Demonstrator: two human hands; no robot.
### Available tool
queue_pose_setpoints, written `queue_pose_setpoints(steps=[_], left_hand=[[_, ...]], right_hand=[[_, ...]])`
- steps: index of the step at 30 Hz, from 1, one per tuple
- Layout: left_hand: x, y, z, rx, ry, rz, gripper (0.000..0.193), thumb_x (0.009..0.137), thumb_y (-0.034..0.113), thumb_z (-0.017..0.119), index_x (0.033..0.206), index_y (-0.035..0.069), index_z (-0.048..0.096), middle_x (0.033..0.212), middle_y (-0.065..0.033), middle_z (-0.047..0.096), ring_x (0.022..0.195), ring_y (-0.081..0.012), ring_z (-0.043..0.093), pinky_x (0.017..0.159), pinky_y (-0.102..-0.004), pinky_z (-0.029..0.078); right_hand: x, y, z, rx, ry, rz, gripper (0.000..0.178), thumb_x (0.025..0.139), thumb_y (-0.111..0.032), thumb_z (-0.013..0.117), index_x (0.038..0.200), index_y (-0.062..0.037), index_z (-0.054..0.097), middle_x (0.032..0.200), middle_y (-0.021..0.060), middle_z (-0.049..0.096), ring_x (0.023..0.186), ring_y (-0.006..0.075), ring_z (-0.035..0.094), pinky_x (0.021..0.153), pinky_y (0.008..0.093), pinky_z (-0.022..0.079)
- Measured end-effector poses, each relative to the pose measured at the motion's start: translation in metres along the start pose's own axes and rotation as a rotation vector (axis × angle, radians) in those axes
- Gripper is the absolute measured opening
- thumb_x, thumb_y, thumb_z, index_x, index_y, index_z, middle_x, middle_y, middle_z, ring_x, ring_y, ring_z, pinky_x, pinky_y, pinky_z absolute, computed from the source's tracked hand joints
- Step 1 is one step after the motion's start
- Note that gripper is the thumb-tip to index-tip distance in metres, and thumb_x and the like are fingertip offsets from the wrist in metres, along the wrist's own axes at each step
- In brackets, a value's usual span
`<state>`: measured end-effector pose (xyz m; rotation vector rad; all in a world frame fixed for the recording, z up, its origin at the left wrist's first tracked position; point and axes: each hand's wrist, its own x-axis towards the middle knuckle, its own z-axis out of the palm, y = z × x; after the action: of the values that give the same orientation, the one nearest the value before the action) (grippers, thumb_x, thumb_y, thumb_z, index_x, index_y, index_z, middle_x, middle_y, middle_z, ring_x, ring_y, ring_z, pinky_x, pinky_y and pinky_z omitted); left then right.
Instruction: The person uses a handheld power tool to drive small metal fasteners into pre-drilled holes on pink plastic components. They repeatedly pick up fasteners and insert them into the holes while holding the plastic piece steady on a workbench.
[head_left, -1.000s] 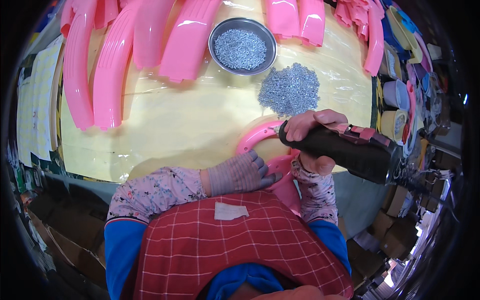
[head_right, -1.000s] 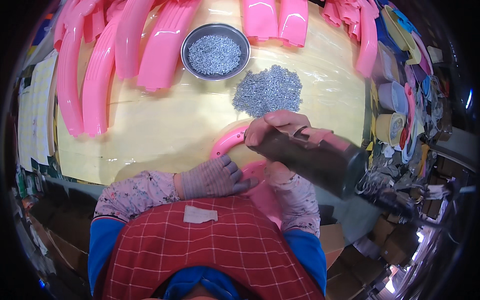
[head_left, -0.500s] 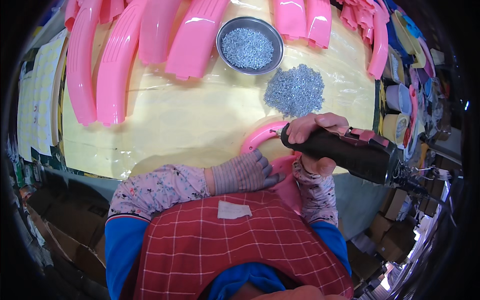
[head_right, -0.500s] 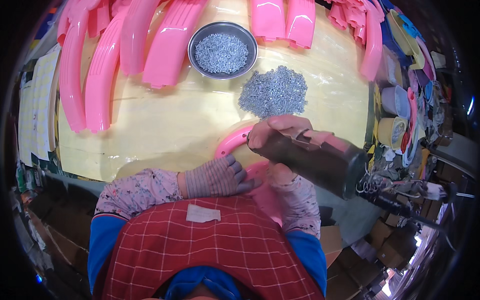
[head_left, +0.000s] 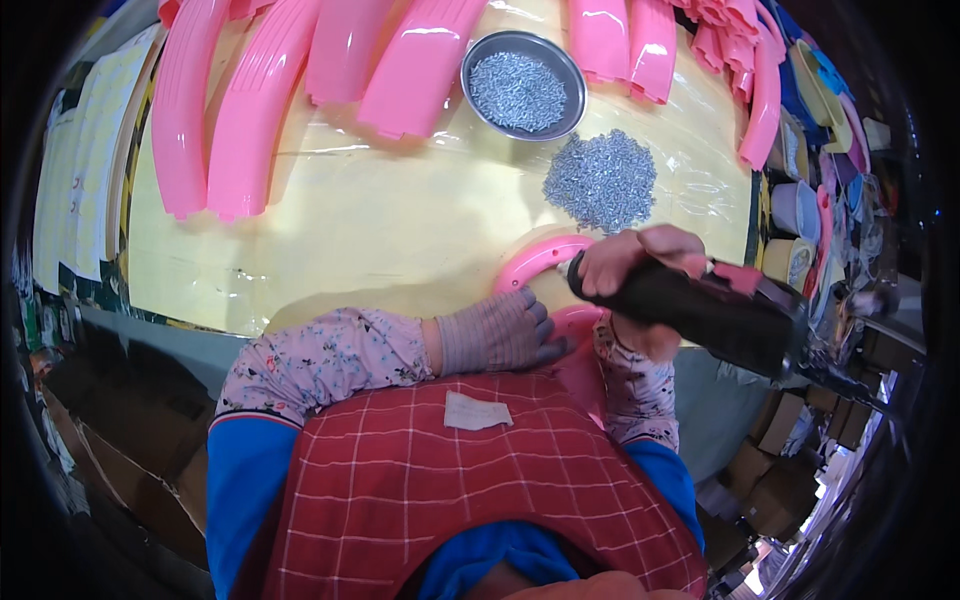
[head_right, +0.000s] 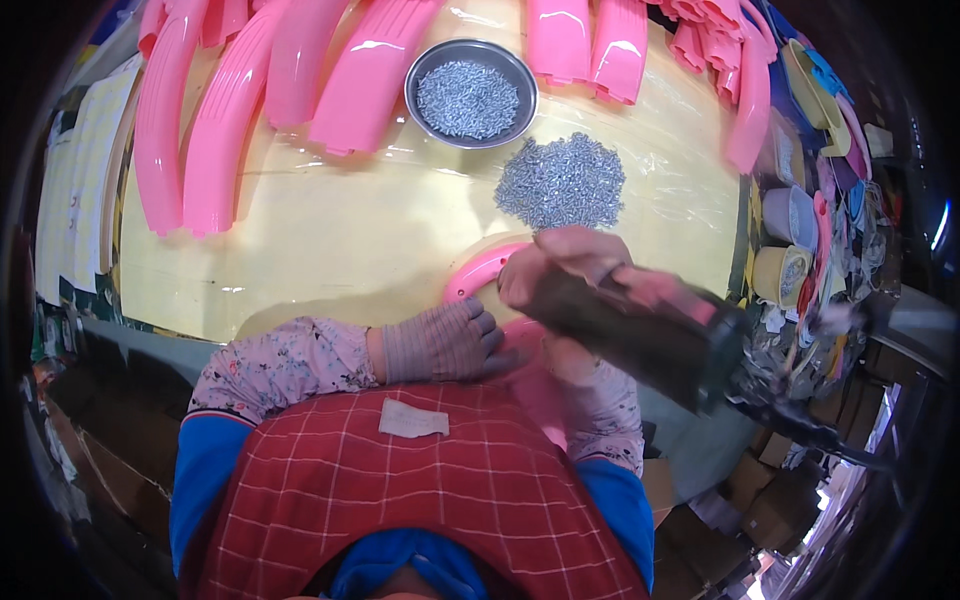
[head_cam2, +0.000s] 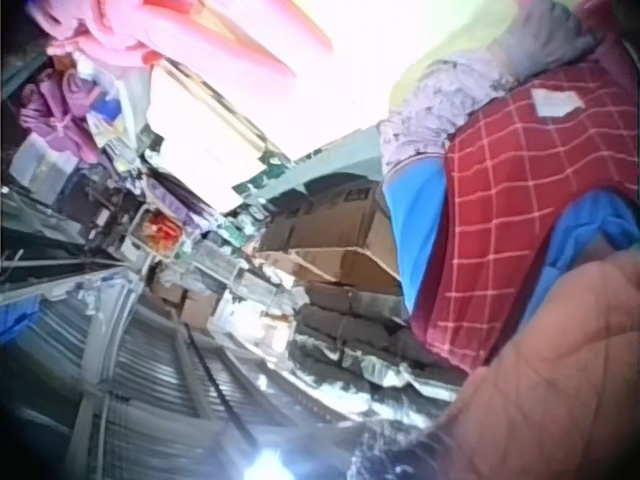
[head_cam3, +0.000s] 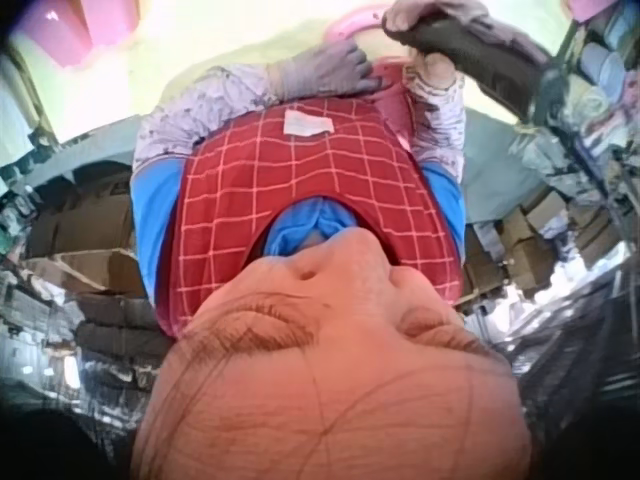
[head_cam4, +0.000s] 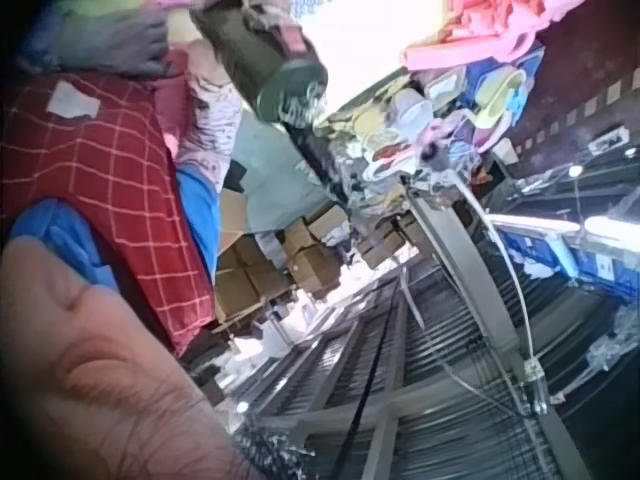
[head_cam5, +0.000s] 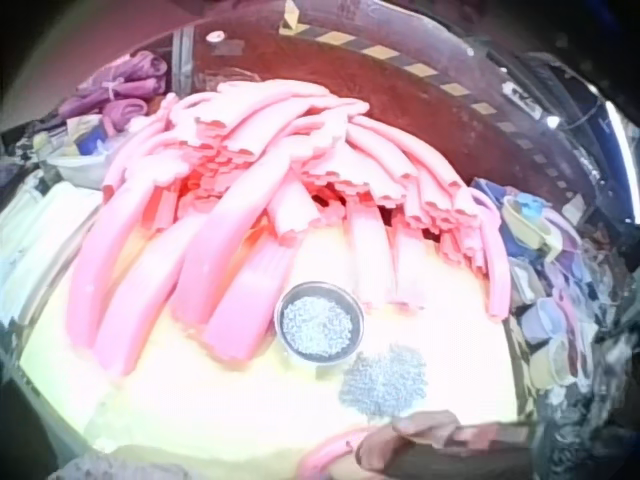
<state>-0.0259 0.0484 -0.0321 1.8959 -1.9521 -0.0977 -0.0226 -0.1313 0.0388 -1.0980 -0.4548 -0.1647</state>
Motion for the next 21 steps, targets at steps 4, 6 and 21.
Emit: queue_pose_setpoints(steps=[4,6,21], left_hand=[[0.005,-0.002,0.031,-0.112,0.071,-0.081,0.028,0.095,0.024,0.051,0.118,0.016,0.066,0.088,-0.0068,0.068,0.089,-0.0261,0.068,0.083,-0.0409,0.051],[0.006,-0.001,0.032,-0.119,0.099,-0.072,0.024,0.096,0.025,0.051,0.108,0.015,0.069,0.088,-0.0092,0.069,0.089,-0.0284,0.068,0.081,-0.0425,0.053],[0.012,-0.001,0.045,-0.529,0.186,-0.275,0.048,0.097,0.041,0.053,0.108,-0.003,0.067,0.121,-0.025,0.062,0.119,-0.0392,0.057,0.103,-0.0466,0.045]], right_hand=[[-0.004,-0.003,0.025,-0.12,0.021,0.048,0.081,0.085,-0.056,0.077,0.132,-0.0006,0.042,0.087,0.0109,0.063,0.075,0.0232,0.063,0.073,0.0408,0.053],[-0.008,0.0,0.028,-0.109,0.05,0.074,0.082,0.084,-0.056,0.078,0.132,-0.0002,0.042,0.085,0.0108,0.063,0.075,0.0232,0.063,0.071,0.0404,0.053],[-0.014,0.009,0.032,-0.176,0.027,-0.039,0.079,0.086,-0.057,0.075,0.132,-0.0013,0.043,0.085,0.0112,0.061,0.071,0.0231,0.061,0.065,0.0386,0.052]])
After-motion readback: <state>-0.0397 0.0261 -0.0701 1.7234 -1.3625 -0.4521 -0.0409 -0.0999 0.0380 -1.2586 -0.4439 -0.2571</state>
